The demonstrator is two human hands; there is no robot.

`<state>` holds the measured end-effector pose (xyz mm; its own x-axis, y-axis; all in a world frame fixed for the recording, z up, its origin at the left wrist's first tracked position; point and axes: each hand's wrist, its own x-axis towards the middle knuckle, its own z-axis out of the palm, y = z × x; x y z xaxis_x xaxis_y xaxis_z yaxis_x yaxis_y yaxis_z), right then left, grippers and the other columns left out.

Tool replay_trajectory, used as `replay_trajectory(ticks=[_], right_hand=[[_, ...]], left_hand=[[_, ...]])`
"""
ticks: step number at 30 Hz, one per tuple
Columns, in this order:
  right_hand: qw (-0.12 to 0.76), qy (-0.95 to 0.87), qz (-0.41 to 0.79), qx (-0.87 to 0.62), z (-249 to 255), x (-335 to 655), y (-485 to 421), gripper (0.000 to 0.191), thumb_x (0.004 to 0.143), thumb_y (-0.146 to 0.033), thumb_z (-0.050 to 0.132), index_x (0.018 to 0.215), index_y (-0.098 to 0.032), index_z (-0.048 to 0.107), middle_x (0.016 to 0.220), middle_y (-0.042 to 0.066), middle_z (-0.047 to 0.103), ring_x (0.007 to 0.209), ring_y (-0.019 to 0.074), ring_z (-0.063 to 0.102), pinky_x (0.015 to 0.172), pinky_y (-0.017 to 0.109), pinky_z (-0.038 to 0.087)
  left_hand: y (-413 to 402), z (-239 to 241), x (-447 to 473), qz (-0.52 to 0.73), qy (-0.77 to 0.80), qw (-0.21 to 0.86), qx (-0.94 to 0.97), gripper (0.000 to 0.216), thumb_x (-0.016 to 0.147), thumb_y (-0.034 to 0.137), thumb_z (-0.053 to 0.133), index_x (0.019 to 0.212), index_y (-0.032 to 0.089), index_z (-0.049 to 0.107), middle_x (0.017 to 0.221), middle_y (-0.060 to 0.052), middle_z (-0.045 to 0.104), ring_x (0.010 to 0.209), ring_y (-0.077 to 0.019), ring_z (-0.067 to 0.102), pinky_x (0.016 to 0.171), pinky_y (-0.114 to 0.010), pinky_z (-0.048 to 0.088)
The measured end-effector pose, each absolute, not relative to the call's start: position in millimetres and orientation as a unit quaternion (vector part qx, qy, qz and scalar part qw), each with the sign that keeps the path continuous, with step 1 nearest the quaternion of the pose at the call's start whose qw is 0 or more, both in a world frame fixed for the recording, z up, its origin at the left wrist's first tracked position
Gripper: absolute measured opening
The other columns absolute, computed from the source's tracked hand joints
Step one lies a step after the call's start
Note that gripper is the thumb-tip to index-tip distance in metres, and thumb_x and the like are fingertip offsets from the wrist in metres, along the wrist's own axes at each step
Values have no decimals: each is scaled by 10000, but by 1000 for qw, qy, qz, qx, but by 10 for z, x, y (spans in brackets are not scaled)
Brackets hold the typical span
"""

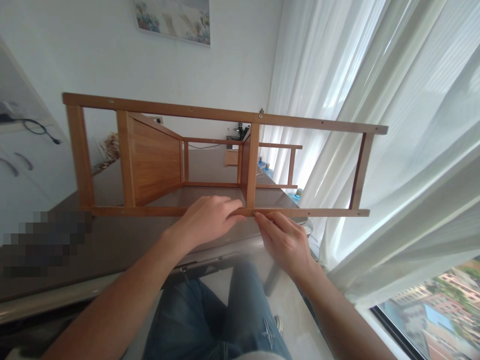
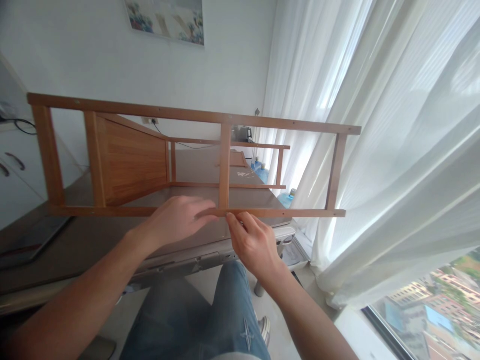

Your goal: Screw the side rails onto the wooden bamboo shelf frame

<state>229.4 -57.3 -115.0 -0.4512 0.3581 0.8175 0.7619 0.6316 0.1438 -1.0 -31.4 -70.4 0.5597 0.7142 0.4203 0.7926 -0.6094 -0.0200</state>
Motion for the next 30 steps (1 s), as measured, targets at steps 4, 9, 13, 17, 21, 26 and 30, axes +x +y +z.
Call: replay_trajectory(ticks=[4,9,13,17,21,26,30], right_hand=[[396,-812,-246,-351,-1132,2263,-585,178,1006,-117,579,1054,-129,749,902,62,764,795,144,724,669,230,565],[437,-797,-164,-382,-1102,2217,-609,189,1016,-181,589,1012,-160,777,931,62,771,795,149,727,685,237,566],[483,-761,-126,-414,-1113,2215,-638,149,985,-246,666,922,-180,784,837,19,759,618,108,657,593,232,515],[478,-747,-157,-435,-1131,2215,-683,176,979,-281,683,877,-171,775,772,4,723,570,96,611,548,233,462],[473,-737,-164,-453,-1170,2189,-724,218,999,-291,652,856,-177,770,760,2,709,586,100,619,552,235,442],[489,-715,-177,-467,-1258,2161,-739,226,992,-310,666,826,-194,765,712,-18,690,555,91,606,535,235,411],[492,-705,-184,-476,-1302,2177,-737,187,978,-334,692,871,-206,777,762,-18,719,561,90,602,546,235,413]], left_hand=[[-334,-714,4,-192,-429,109,-876,235,1029,449,511,939,251,600,829,-2,700,782,-228,686,606,-311,326],[-355,-707,18,-187,-434,103,-875,235,1029,446,507,969,252,626,852,-10,716,789,-233,688,604,-311,323],[-362,-716,33,-185,-439,96,-874,248,1030,467,502,1001,260,634,854,-4,715,784,-232,690,597,-315,325],[-365,-724,69,-179,-440,110,-873,263,1027,475,507,959,254,631,826,-8,707,771,-230,686,599,-315,323],[-364,-757,98,-181,-438,109,-874,271,1026,481,507,958,253,638,831,-9,712,792,-232,691,606,-317,335],[-368,-820,99,-183,-438,98,-875,271,1023,482,514,981,253,651,851,-11,719,809,-234,697,619,-323,360],[-370,-841,98,-189,-441,95,-873,263,1020,479,521,986,252,650,854,-14,718,816,-233,697,622,-316,367]])
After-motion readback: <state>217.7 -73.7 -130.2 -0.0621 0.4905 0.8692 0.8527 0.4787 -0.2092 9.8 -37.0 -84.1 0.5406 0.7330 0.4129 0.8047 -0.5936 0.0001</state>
